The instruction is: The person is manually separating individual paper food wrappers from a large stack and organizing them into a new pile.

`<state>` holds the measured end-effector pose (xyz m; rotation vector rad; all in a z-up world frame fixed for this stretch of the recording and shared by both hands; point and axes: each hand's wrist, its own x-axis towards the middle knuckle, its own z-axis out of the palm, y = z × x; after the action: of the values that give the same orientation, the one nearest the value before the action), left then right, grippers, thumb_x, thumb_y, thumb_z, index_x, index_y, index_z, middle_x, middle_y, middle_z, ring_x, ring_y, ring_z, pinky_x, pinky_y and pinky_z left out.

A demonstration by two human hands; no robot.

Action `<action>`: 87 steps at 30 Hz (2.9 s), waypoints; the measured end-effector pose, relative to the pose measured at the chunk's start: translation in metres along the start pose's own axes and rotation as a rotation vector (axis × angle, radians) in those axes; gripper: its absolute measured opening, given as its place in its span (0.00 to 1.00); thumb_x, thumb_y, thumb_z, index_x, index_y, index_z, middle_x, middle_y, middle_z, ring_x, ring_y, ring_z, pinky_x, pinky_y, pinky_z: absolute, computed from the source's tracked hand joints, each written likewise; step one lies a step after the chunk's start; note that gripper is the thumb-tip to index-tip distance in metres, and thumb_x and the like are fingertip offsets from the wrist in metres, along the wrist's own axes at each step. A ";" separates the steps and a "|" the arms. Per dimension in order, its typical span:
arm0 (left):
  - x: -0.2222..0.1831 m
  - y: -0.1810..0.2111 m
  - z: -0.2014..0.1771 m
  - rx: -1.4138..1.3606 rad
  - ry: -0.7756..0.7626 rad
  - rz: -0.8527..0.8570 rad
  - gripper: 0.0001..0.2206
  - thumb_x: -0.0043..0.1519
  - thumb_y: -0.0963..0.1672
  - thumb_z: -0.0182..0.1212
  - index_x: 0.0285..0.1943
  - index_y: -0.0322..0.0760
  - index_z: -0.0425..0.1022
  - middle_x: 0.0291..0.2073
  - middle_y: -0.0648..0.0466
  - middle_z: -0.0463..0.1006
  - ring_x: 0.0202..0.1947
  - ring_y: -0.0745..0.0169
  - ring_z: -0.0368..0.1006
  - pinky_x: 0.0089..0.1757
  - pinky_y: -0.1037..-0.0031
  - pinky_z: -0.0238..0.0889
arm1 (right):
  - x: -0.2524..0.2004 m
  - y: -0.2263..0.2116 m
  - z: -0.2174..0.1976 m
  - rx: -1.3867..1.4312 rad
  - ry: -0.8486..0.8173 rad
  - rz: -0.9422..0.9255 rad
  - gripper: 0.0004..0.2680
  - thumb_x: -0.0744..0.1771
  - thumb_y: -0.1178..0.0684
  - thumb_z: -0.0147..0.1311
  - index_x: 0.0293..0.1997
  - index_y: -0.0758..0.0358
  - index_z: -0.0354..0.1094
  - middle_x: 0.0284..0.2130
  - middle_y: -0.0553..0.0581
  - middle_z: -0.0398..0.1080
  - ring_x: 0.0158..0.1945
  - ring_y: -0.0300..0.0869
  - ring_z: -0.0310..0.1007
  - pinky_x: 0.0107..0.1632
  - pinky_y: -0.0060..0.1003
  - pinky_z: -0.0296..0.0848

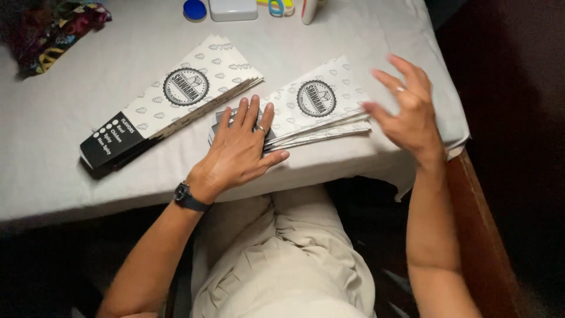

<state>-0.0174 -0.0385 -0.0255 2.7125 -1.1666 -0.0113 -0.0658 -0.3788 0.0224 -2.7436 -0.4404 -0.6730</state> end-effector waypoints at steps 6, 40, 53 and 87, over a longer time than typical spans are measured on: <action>0.018 -0.003 -0.039 0.068 -0.028 0.016 0.57 0.52 0.66 0.64 0.80 0.32 0.41 0.74 0.28 0.47 0.72 0.28 0.45 0.65 0.45 0.36 | 0.086 -0.036 0.021 -0.049 -0.787 -0.134 0.53 0.50 0.31 0.76 0.79 0.41 0.35 0.77 0.65 0.26 0.78 0.60 0.15 0.69 0.66 0.11; 0.010 0.026 -0.017 -0.058 0.165 -0.061 0.26 0.74 0.52 0.31 0.80 0.42 0.52 0.71 0.39 0.60 0.71 0.31 0.51 0.64 0.39 0.38 | 0.031 -0.071 0.069 -0.001 -0.241 -0.306 0.26 0.72 0.34 0.39 0.78 0.53 0.47 0.72 0.64 0.50 0.75 0.65 0.45 0.69 0.75 0.44; -0.033 0.000 0.009 -0.048 0.026 -0.305 0.30 0.72 0.54 0.32 0.82 0.42 0.45 0.80 0.49 0.44 0.78 0.45 0.36 0.67 0.44 0.22 | -0.001 -0.026 0.055 -0.059 -0.477 0.173 0.28 0.71 0.38 0.38 0.79 0.66 0.42 0.76 0.71 0.39 0.77 0.67 0.34 0.70 0.73 0.31; -0.056 -0.117 -0.083 -0.221 0.581 -0.430 0.01 0.65 0.47 0.72 0.41 0.58 0.86 0.26 0.63 0.81 0.31 0.61 0.80 0.36 0.79 0.67 | -0.019 -0.009 0.042 0.333 0.201 0.176 0.18 0.71 0.45 0.56 0.65 0.66 0.67 0.68 0.69 0.55 0.67 0.64 0.62 0.67 0.56 0.63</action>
<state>0.0346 0.0948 0.0318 2.4546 -0.3896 0.5152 -0.0685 -0.3610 -0.0205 -2.3419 -0.2372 -0.7450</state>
